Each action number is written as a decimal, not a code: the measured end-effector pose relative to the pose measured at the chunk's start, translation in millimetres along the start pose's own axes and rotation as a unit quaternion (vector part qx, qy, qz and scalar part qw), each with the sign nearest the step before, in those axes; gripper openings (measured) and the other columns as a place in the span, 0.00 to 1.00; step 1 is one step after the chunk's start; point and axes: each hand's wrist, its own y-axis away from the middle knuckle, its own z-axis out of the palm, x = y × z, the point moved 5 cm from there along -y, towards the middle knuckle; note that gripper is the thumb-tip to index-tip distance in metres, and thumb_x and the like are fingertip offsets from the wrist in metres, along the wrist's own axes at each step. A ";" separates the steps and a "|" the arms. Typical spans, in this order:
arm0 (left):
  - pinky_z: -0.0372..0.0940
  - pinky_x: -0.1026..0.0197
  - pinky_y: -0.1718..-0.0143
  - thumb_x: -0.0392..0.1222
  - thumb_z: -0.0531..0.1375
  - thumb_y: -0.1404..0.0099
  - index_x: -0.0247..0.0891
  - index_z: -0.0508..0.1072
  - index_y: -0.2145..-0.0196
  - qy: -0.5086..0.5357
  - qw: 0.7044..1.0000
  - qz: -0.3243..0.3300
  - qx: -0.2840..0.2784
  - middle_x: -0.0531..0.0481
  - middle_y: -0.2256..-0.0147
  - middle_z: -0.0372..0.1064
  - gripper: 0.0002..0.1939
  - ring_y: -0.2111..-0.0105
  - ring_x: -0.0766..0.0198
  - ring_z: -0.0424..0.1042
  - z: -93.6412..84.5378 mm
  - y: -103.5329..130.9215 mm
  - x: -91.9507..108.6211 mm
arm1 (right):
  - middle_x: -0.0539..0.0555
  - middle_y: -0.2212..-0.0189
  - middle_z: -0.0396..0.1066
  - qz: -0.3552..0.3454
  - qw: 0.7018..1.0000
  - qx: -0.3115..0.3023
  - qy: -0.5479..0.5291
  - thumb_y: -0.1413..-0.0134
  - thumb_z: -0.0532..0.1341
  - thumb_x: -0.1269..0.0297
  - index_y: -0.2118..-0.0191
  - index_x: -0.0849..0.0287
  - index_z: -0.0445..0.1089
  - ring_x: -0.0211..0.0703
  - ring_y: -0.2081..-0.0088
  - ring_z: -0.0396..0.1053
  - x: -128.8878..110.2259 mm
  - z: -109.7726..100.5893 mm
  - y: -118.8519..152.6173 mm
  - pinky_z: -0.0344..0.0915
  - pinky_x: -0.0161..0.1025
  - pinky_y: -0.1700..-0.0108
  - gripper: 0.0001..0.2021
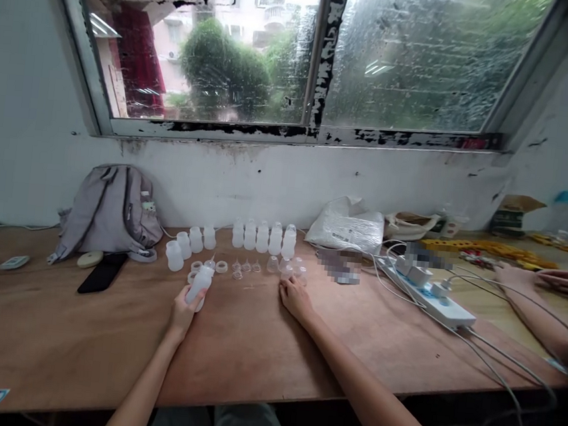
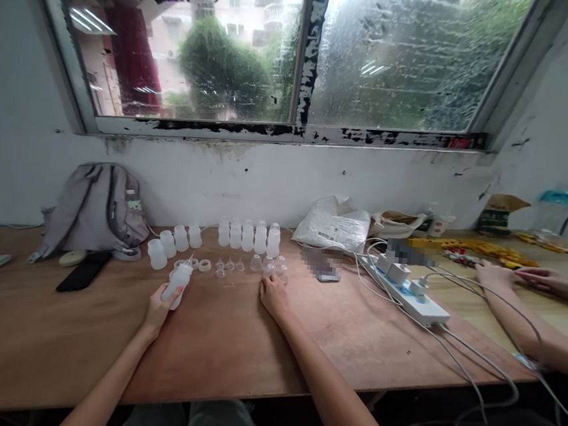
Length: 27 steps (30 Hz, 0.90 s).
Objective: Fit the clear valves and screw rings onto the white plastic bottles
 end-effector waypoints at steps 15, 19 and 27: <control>0.57 0.65 0.73 0.52 0.57 0.49 0.34 0.70 0.73 -0.023 0.978 0.060 -0.198 0.49 0.76 0.67 0.16 0.75 0.64 0.64 73.9 -19.3 29.3 | 0.45 0.88 0.56 0.098 0.780 0.029 -0.617 0.53 0.52 0.46 0.77 0.58 0.63 0.34 0.85 0.54 -106.9 46.3 -40.3 0.52 0.32 0.82 0.19; 0.55 0.66 0.82 0.55 0.50 0.45 0.31 0.69 0.77 0.055 0.941 -0.007 -0.332 0.49 0.81 0.64 0.21 0.83 0.67 0.61 96.3 -34.5 22.9 | 0.42 0.91 0.51 0.145 0.737 -0.002 -0.661 0.57 0.55 0.44 0.78 0.58 0.59 0.31 0.88 0.49 -97.7 54.6 -48.4 0.45 0.31 0.86 0.20; 0.48 0.69 0.88 0.52 0.50 0.43 0.30 0.69 0.76 0.132 0.875 -0.090 -0.458 0.47 0.82 0.66 0.20 0.87 0.70 0.61 92.2 -44.4 7.1 | 0.43 0.90 0.53 0.110 0.765 -0.057 -0.632 0.55 0.56 0.49 0.79 0.60 0.57 0.30 0.86 0.51 -94.8 56.7 -48.1 0.48 0.30 0.84 0.18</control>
